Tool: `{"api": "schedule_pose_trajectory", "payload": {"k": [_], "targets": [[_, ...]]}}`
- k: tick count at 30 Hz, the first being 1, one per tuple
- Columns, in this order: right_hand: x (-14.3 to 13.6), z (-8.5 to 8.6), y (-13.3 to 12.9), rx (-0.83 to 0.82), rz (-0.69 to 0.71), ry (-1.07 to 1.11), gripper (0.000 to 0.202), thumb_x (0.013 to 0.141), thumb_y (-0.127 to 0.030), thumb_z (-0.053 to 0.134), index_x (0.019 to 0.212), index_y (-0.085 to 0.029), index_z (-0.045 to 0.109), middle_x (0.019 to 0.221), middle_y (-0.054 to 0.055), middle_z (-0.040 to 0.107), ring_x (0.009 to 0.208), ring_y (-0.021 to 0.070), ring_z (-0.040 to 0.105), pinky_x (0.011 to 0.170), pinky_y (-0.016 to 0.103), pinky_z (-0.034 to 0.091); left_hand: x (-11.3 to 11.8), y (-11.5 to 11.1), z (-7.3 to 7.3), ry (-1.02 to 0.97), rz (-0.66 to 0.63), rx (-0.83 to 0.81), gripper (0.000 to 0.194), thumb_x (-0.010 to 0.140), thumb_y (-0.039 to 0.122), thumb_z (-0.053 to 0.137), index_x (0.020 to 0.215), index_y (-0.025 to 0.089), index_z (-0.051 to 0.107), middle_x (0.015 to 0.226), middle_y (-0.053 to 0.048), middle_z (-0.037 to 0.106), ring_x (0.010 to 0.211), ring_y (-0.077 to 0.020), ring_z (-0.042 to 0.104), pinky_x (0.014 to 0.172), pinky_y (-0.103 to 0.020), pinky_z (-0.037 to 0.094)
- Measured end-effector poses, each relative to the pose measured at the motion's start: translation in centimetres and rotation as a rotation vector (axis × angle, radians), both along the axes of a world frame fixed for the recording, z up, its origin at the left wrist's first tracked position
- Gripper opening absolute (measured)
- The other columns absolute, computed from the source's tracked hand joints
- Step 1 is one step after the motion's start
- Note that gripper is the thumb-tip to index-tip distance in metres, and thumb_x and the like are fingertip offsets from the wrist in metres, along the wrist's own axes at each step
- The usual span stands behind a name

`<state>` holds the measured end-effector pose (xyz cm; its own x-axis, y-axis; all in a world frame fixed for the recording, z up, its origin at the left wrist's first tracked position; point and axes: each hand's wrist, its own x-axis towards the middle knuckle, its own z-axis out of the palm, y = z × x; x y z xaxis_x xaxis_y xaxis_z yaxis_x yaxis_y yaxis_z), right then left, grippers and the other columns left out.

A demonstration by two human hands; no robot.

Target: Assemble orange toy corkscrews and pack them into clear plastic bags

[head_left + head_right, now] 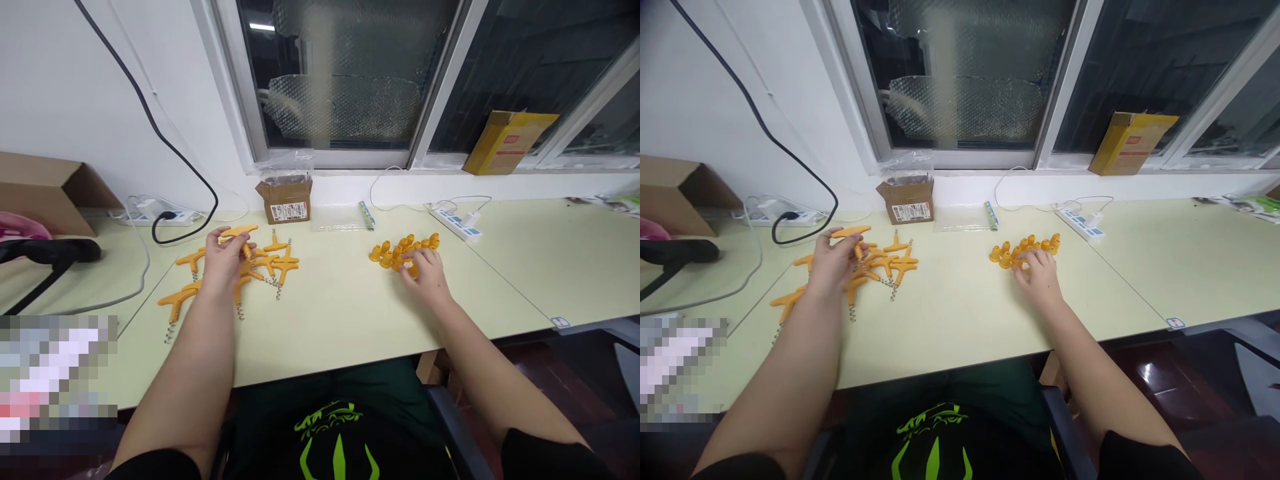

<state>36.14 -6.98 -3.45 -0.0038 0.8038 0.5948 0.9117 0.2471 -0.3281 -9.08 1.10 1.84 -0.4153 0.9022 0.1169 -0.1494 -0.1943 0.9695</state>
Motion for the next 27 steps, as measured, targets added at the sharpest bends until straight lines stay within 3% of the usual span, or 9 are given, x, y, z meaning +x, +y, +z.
{"api": "schedule_pose_trajectory", "payload": {"k": [2, 7, 13, 20, 27], "targets": [[0.3, -0.2, -1.2, 0.018, 0.047, 0.01, 0.02, 0.088, -0.033, 0.057, 0.103, -0.023, 0.065, 0.105, 0.011, 0.065, 0.105, 0.0322, 0.061, 0.099, 0.052, 0.046, -1.2, -1.5, 0.3, 0.172, -0.014, -0.122, 0.059, 0.067, 0.028, 0.082, 0.113, 0.026, 0.046, 0.08, 0.001, 0.071, 0.063, -0.017, 0.069, 0.057, -0.025, 0.051], [1.5, -1.8, -4.8, -0.063, 0.162, 0.018, 0.017, 0.091, -0.03, 0.057, 0.106, -0.025, 0.062, 0.105, 0.009, 0.068, 0.105, 0.0295, 0.062, 0.097, 0.048, 0.049, -2.7, -6.6, -0.9, 0.721, -0.292, -0.354, 0.05, 0.061, 0.04, 0.083, 0.103, 0.026, 0.058, 0.065, 0.002, 0.069, 0.055, -0.021, 0.065, 0.05, -0.027, 0.044], [1.9, -4.1, -7.8, -0.153, 0.156, 0.092, 0.014, 0.089, -0.031, 0.061, 0.102, -0.026, 0.063, 0.103, 0.01, 0.067, 0.102, 0.0314, 0.064, 0.093, 0.051, 0.052, -1.6, -10.1, -3.1, 1.121, -0.199, -0.415, 0.035, 0.071, 0.048, 0.071, 0.096, 0.026, 0.062, 0.063, 0.0, 0.069, 0.064, -0.0284, 0.068, 0.054, -0.033, 0.042], [1.1, -4.2, -9.2, -0.172, 0.18, 0.129, 0.012, 0.092, -0.032, 0.058, 0.101, -0.027, 0.063, 0.1, 0.009, 0.066, 0.1, 0.0304, 0.064, 0.089, 0.049, 0.054, -0.7, -8.4, -3.8, 1.367, -0.092, -0.37, 0.025, 0.077, 0.043, 0.064, 0.095, 0.025, 0.065, 0.074, -0.009, 0.073, 0.079, -0.0353, 0.069, 0.061, -0.036, 0.043], [1.0, -4.0, -9.4, -0.221, 0.169, 0.206, 0.014, 0.092, -0.037, 0.059, 0.1, -0.027, 0.064, 0.1, 0.009, 0.068, 0.096, 0.0291, 0.066, 0.087, 0.047, 0.054, -1.8, -5.8, -3.5, 1.362, -0.049, -0.276, 0.024, 0.077, 0.045, 0.064, 0.091, 0.026, 0.065, 0.067, -0.007, 0.067, 0.073, -0.032, 0.067, 0.063, -0.036, 0.045]]}}
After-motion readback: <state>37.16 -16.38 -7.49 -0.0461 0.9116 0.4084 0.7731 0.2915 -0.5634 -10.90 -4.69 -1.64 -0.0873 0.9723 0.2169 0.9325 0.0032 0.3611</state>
